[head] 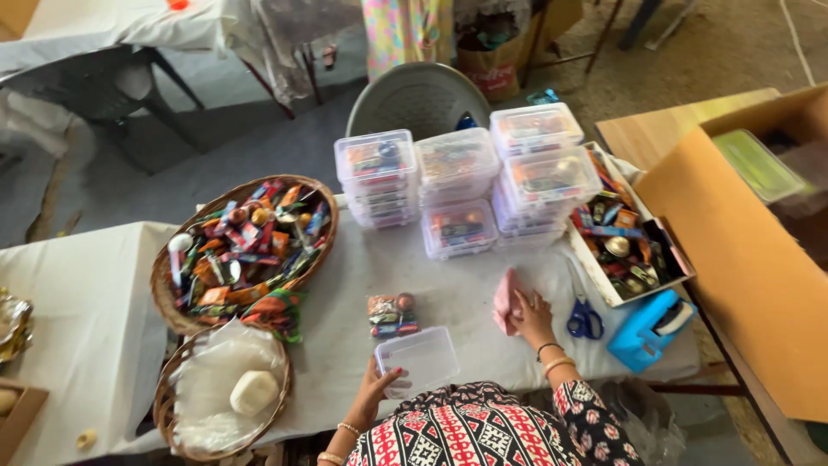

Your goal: The person takes small colorful packets and trinkets from a basket, wraps them in clear plastic bags, and places the packed bags into plastic storage containers on the table. They occasionally reach into a cardboard box and rearrange containers while packing items one at a time.

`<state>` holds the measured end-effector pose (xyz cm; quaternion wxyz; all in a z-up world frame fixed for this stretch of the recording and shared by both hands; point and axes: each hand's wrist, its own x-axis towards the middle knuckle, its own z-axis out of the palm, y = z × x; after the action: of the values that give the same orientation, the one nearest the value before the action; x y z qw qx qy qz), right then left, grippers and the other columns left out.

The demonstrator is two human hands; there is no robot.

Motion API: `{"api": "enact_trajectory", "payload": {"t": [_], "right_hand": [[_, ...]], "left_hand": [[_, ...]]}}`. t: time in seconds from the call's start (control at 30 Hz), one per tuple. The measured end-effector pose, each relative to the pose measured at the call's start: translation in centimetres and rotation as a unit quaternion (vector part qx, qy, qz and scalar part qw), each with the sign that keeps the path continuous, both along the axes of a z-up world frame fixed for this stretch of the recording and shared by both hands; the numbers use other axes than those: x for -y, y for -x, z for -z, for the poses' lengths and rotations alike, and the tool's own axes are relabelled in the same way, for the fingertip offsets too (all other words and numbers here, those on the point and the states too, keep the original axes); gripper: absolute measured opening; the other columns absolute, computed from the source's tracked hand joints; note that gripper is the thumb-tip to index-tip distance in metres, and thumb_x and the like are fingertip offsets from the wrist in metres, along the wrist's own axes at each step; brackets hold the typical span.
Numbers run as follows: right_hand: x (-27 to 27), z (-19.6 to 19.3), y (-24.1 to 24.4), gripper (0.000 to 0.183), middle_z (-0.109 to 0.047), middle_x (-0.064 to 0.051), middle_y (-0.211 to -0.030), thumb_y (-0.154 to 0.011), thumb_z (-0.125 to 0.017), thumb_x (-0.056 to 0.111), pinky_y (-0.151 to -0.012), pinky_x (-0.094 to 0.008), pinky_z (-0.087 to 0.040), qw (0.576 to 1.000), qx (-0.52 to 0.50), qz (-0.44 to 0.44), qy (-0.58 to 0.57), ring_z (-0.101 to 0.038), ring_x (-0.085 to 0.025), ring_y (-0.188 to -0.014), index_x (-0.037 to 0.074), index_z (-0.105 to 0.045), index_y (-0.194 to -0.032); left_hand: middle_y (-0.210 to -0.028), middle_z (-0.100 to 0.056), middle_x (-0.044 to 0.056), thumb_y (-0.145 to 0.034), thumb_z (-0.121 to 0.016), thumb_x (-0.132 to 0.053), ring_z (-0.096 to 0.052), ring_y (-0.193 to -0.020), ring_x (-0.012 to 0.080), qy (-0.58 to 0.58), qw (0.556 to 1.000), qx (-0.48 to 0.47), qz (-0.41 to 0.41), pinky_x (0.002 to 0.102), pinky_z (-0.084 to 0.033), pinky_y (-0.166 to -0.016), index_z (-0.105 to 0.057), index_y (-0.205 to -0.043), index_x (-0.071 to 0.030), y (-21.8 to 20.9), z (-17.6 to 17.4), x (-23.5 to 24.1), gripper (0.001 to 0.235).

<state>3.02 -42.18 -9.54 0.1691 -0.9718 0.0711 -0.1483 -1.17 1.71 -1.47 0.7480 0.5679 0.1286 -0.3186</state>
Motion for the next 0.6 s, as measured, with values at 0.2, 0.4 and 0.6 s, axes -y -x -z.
{"api": "enact_trajectory", "payload": {"t": [0.2, 0.4, 0.6], "right_hand": [[-0.1, 5.0, -0.6, 0.037, -0.065, -0.009, -0.118, -0.080, -0.075, 0.020, -0.093, -0.045, -0.055, 0.992, -0.080, -0.028, -0.096, -0.064, -0.036, -0.109, 0.015, -0.062, -0.114], [-12.0, -7.5, 0.8, 0.024, -0.072, -0.010, -0.103, -0.091, -0.064, 0.017, -0.077, -0.033, -0.060, 0.911, -0.024, -0.035, -0.409, -0.073, -0.025, -0.090, 0.007, -0.062, -0.113], [-22.9, -12.8, 2.5, 0.047, -0.063, -0.012, -0.126, -0.098, -0.057, 0.024, -0.103, -0.041, -0.040, 0.933, -0.018, -0.309, -0.183, -0.055, -0.026, -0.113, 0.005, -0.054, -0.142]], "left_hand": [[-0.117, -0.070, 0.023, -0.084, -0.076, -0.028, -0.076, -0.095, 0.0344, 0.029, 0.999, -0.033, -0.026, 0.043, -0.064, -0.076, -0.032, -0.149, -0.014, 1.7, 1.9, -2.7, 0.079], [-0.120, -0.069, 0.020, -0.085, -0.073, -0.025, -0.074, -0.102, 0.0324, 0.035, 0.998, -0.042, -0.028, 0.045, -0.063, -0.077, -0.033, -0.149, -0.018, -0.2, 1.2, -2.5, 0.076], [-0.130, -0.064, 0.012, -0.085, -0.071, -0.024, -0.069, -0.112, 0.0290, 0.099, 0.994, -0.034, -0.009, 0.045, -0.063, -0.083, -0.029, -0.151, -0.023, -2.5, 0.4, 1.2, 0.078]]}}
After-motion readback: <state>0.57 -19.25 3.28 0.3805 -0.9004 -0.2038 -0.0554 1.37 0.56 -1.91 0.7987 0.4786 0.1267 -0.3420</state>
